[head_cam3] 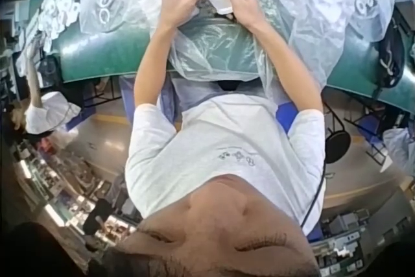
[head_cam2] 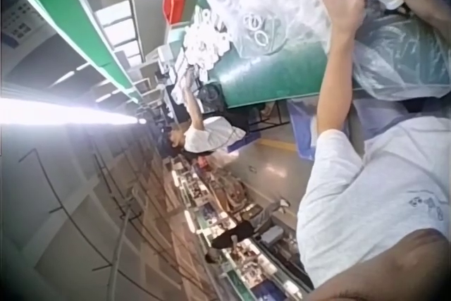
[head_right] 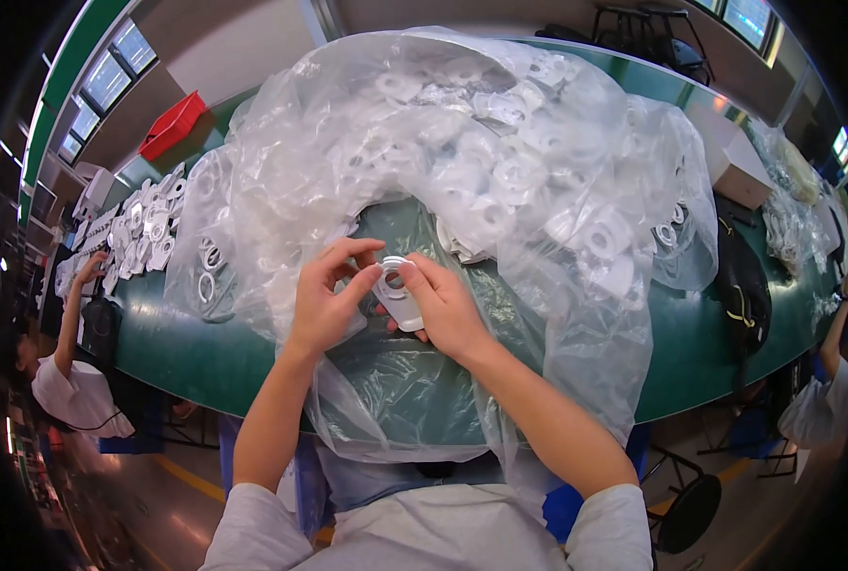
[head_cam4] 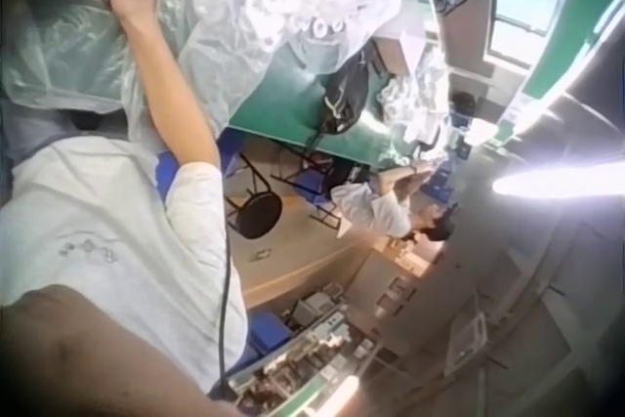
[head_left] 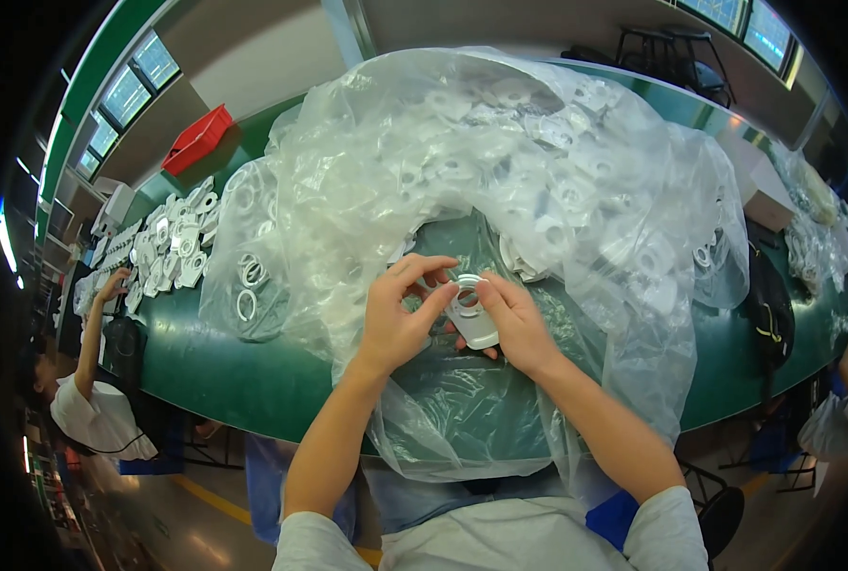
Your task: Assembling small metal components by placing rings onto metal plates at a factory workstation.
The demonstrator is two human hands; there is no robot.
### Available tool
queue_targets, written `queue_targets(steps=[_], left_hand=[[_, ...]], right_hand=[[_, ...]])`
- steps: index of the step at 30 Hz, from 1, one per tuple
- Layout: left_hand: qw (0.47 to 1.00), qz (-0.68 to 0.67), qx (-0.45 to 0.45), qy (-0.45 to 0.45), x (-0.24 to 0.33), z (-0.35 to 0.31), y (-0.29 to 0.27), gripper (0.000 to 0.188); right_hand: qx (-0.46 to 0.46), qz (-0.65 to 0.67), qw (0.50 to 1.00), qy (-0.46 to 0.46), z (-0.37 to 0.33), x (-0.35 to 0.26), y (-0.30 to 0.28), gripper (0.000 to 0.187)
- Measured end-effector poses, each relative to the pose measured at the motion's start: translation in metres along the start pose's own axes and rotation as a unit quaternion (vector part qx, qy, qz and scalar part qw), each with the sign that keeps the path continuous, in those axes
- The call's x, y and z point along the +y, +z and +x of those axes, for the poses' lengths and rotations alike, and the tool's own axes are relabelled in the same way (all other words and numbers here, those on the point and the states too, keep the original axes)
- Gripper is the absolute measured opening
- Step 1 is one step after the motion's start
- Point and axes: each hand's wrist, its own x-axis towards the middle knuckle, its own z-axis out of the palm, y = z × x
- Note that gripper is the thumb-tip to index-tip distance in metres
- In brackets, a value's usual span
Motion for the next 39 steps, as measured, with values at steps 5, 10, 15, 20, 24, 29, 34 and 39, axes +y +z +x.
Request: queue_targets(steps=[5,10,15,20,24,29,34,39], left_hand=[[0.997,-0.003,-0.063,0.033,-0.002,0.002,-0.007,0.011],[0.993,0.080,-0.062,0.067,0.000,-0.001,-0.007,0.006],[0.998,-0.034,-0.047,-0.037,-0.008,-0.005,0.000,0.008],[0.992,-0.062,-0.077,-0.073,-0.012,-0.004,0.005,0.022],[0.987,-0.050,-0.129,-0.076,-0.001,-0.004,0.002,0.041],[0.967,-0.172,-0.135,-0.134,-0.012,0.002,-0.005,0.035],[0.983,-0.094,-0.106,-0.117,-0.015,-0.006,-0.001,0.039],[0.994,0.005,-0.106,-0.020,-0.008,0.001,-0.006,0.034]], right_hand=[[-0.012,0.005,1.000,-0.009,0.000,0.005,0.004,0.034],[0.014,-0.001,1.000,0.020,-0.005,-0.001,0.006,0.037],[0.002,-0.010,0.999,0.032,-0.004,-0.001,0.004,0.038],[-0.003,0.072,0.997,0.027,-0.002,-0.001,0.002,0.038],[-0.031,0.076,0.997,0.015,0.002,0.009,-0.009,0.038],[-0.036,0.067,0.997,0.033,0.000,-0.006,-0.006,0.030],[0.013,-0.020,1.000,-0.004,0.003,0.008,0.000,0.034],[-0.014,-0.048,0.999,-0.017,-0.003,-0.002,-0.002,0.031]])
